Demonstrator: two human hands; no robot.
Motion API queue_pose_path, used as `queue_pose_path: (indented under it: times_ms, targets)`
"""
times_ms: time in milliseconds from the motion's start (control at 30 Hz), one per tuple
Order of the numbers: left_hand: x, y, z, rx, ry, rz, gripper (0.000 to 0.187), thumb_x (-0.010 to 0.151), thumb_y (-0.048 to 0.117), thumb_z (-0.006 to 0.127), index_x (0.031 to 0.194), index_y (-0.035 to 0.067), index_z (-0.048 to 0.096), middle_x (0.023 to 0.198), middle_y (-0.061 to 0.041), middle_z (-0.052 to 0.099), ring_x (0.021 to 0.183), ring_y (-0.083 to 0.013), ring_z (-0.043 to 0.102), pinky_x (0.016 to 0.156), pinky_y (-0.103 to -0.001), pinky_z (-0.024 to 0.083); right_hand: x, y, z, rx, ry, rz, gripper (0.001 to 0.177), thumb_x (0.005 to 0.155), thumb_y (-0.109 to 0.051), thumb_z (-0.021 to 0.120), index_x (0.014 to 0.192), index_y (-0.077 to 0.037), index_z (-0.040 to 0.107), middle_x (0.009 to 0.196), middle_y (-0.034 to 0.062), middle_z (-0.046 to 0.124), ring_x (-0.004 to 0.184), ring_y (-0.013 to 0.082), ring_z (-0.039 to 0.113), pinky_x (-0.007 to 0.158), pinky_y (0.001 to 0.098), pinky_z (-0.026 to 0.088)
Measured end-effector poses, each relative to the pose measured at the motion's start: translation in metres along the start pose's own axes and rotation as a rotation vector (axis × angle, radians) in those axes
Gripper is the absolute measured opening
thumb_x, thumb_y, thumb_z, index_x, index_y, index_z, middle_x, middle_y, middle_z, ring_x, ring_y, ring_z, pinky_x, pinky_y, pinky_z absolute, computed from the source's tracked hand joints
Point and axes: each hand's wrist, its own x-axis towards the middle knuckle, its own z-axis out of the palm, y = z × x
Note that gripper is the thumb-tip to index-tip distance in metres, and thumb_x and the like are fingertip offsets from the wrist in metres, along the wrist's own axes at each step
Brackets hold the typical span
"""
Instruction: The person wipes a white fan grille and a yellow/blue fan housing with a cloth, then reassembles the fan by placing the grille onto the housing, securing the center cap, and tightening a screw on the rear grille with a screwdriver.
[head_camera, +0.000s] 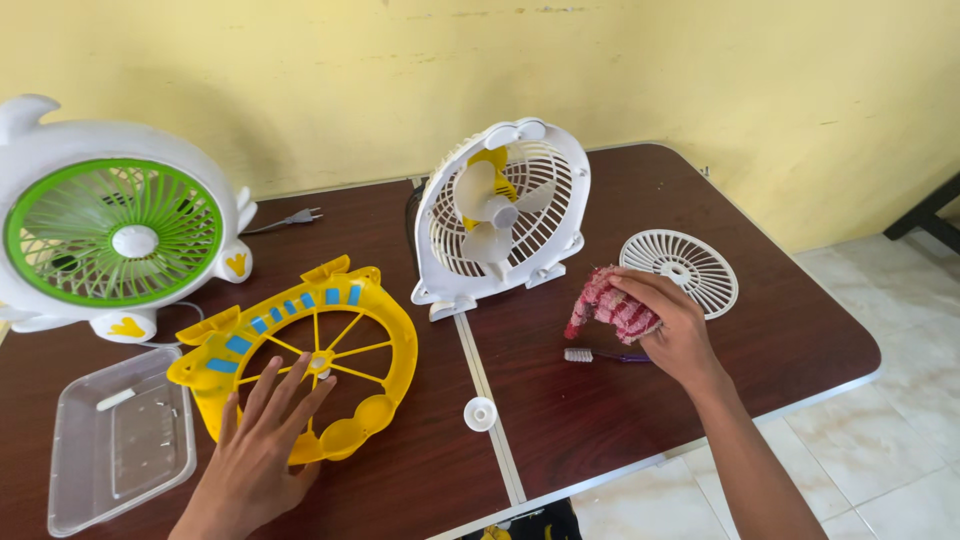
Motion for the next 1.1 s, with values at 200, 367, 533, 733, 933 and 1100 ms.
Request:
queue_pose_path:
  times_ms: [200, 367, 533, 733, 933, 1100]
  targets:
    - [0.008, 0.014, 0.002, -0.018, 0.064, 0.114, 0.122, 0.054, 0.062, 0.085, 0.159, 0.026, 0.034, 0.169, -0.008, 0.017, 0.154, -0.0372, 0.01, 0.111, -0.073, 0.015, 0.005, 0.022, -0.017, -0.064, 0.051, -0.044, 0.053, 0.073, 0.01, 0.076, 0.124, -0.005, 0.07, 0.13, 0.011, 0.068, 0.12, 0.0291, 0.067, 0.101, 0.0388, 0.058]
    - [0.028, 0.06, 0.005, -0.062, 0.194, 0.279, 0.106, 0.066, 0.066, 0.075, 0.153, 0.021, 0.037, 0.165, -0.007, 0.022, 0.153, -0.035, 0.014, 0.112, -0.073, 0.015, -0.003, 0.039, -0.025, -0.295, 0.037, -0.046, 0.055, 0.072, 0.017, 0.068, 0.121, -0.007, 0.074, 0.129, 0.0108, 0.068, 0.123, 0.0319, 0.063, 0.108, 0.0451, 0.051]
    - [0.052, 0.095, 0.002, -0.115, 0.049, 0.375, 0.101, 0.072, 0.065, 0.073, 0.154, 0.019, 0.037, 0.166, -0.009, 0.02, 0.153, -0.0361, 0.012, 0.113, -0.073, 0.014, -0.01, 0.051, -0.044, -0.305, 0.036, -0.009, 0.05, 0.072, 0.015, 0.066, 0.115, -0.009, 0.074, 0.128, 0.0084, 0.068, 0.126, 0.0311, 0.059, 0.113, 0.0456, 0.045]
    - [0.053, 0.122, 0.026, -0.169, 0.022, 0.502, 0.095, 0.079, 0.066, 0.069, 0.152, 0.015, 0.037, 0.167, -0.01, 0.02, 0.155, -0.0352, 0.012, 0.117, -0.073, 0.013, -0.036, 0.057, -0.093, -0.507, 0.017, 0.063, 0.038, 0.076, 0.003, 0.072, 0.111, -0.011, 0.074, 0.123, 0.0036, 0.069, 0.128, 0.0282, 0.059, 0.11, 0.0438, 0.042]
    - [0.053, 0.136, 0.051, -0.177, 0.004, 0.553, 0.095, 0.079, 0.068, 0.068, 0.152, 0.017, 0.037, 0.167, -0.011, 0.021, 0.153, -0.0378, 0.014, 0.114, -0.073, 0.014, -0.076, 0.079, -0.113, -0.782, -0.036, 0.212, 0.037, 0.075, 0.001, 0.073, 0.108, -0.016, 0.077, 0.121, -0.0001, 0.07, 0.131, 0.0258, 0.056, 0.114, 0.0462, 0.038]
    - [0.058, 0.137, 0.056, -0.193, 0.002, 0.558, 0.096, 0.079, 0.068, 0.068, 0.155, 0.017, 0.038, 0.166, -0.012, 0.022, 0.153, -0.038, 0.016, 0.113, -0.073, 0.016, -0.119, 0.11, -0.092, -0.835, -0.118, 0.298, 0.048, 0.075, 0.003, 0.068, 0.117, -0.02, 0.076, 0.127, 0.001, 0.068, 0.132, 0.029, 0.055, 0.115, 0.051, 0.037]
